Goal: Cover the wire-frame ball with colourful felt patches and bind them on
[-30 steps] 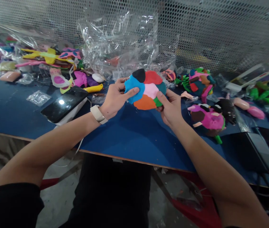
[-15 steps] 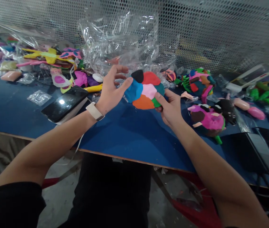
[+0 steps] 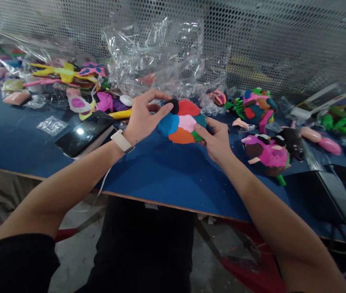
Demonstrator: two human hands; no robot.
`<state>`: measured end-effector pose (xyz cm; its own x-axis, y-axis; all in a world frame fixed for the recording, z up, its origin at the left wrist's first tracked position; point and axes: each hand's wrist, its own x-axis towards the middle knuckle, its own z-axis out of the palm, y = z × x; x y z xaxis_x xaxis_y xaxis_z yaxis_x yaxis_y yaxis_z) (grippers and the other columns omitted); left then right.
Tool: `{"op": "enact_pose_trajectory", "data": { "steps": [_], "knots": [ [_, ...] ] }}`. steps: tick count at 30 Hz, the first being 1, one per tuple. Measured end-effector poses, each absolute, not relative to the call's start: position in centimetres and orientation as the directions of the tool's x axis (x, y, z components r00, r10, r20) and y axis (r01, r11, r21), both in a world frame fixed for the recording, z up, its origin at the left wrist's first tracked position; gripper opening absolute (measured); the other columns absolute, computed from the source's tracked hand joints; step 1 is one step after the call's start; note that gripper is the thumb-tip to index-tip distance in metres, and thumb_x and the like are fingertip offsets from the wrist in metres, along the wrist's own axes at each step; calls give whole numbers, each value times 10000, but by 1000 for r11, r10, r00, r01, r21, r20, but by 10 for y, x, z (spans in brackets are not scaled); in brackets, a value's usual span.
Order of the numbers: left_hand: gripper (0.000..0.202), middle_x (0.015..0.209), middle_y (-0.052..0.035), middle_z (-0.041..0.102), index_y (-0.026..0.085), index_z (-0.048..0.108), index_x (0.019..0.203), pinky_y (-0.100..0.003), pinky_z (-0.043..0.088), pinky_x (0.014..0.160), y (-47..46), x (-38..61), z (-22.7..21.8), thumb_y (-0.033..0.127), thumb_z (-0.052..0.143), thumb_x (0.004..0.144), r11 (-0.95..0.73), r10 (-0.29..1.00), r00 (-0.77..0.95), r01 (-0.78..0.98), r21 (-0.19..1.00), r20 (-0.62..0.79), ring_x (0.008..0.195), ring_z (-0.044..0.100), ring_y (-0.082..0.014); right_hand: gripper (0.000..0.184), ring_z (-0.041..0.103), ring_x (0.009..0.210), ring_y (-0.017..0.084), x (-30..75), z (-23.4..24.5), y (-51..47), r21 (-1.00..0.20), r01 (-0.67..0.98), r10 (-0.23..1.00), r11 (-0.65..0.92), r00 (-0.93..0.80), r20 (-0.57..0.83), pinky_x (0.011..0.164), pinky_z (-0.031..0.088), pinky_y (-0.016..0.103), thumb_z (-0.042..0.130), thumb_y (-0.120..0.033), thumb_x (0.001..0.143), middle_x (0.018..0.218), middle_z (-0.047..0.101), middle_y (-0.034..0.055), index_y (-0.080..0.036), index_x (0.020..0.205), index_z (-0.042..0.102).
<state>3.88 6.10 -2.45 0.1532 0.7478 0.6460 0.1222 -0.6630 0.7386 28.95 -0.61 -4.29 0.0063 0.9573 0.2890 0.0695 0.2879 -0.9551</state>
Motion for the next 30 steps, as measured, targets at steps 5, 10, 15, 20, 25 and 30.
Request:
{"op": "enact_pose_trajectory", "data": {
  "steps": [5, 10, 15, 20, 25, 30],
  "knots": [
    [339, 968, -58, 774, 226, 763, 991, -342, 688, 841, 65, 35, -21, 541, 885, 966, -615, 779, 187, 45, 787, 598, 977, 798, -214, 549, 386, 522, 95, 289, -41, -7, -951, 93, 956, 294, -22, 293, 462, 281, 286, 945, -726, 812, 630, 461, -52, -248, 737, 684],
    [386, 926, -55, 797, 241, 765, 1058, -352, 704, 845, 64, 32, -15, 589, 892, 947, -503, 824, 283, -33, 863, 491, 956, 814, -222, 571, 385, 531, 100, 290, -41, -7, -957, 96, 962, 273, -32, 272, 450, 285, 283, 944, -753, 789, 637, 461, -52, -251, 740, 676],
    [423, 925, -64, 825, 255, 783, 1192, -364, 720, 812, 60, 33, -12, 554, 919, 926, -405, 852, 346, -43, 913, 394, 940, 834, -247, 579, 399, 557, 114, 289, -39, -8, -958, 104, 964, 266, -32, 264, 453, 301, 283, 950, -753, 779, 633, 448, -45, -256, 707, 661],
    [444, 903, -68, 833, 238, 792, 1176, -352, 722, 778, 60, 33, -13, 571, 923, 914, -425, 848, 333, -35, 904, 412, 896, 835, -241, 572, 400, 551, 119, 289, -38, -9, -959, 119, 966, 257, -42, 254, 447, 301, 286, 947, -763, 775, 627, 460, -44, -265, 711, 674],
    [493, 902, -79, 834, 225, 802, 1165, -354, 723, 778, 54, 34, -8, 642, 894, 918, -516, 826, 298, 59, 854, 479, 891, 835, -238, 562, 406, 535, 121, 289, -38, -9, -954, 136, 964, 267, -43, 263, 447, 304, 295, 938, -765, 788, 615, 468, -42, -266, 719, 689],
    [559, 913, -88, 848, 213, 806, 1209, -376, 728, 774, 51, 36, -8, 623, 953, 858, -466, 834, 341, 12, 885, 434, 888, 830, -252, 514, 421, 540, 118, 291, -40, -9, -947, 149, 959, 284, -59, 278, 457, 313, 294, 922, -721, 840, 627, 493, -39, -261, 742, 715]
  ]
}}
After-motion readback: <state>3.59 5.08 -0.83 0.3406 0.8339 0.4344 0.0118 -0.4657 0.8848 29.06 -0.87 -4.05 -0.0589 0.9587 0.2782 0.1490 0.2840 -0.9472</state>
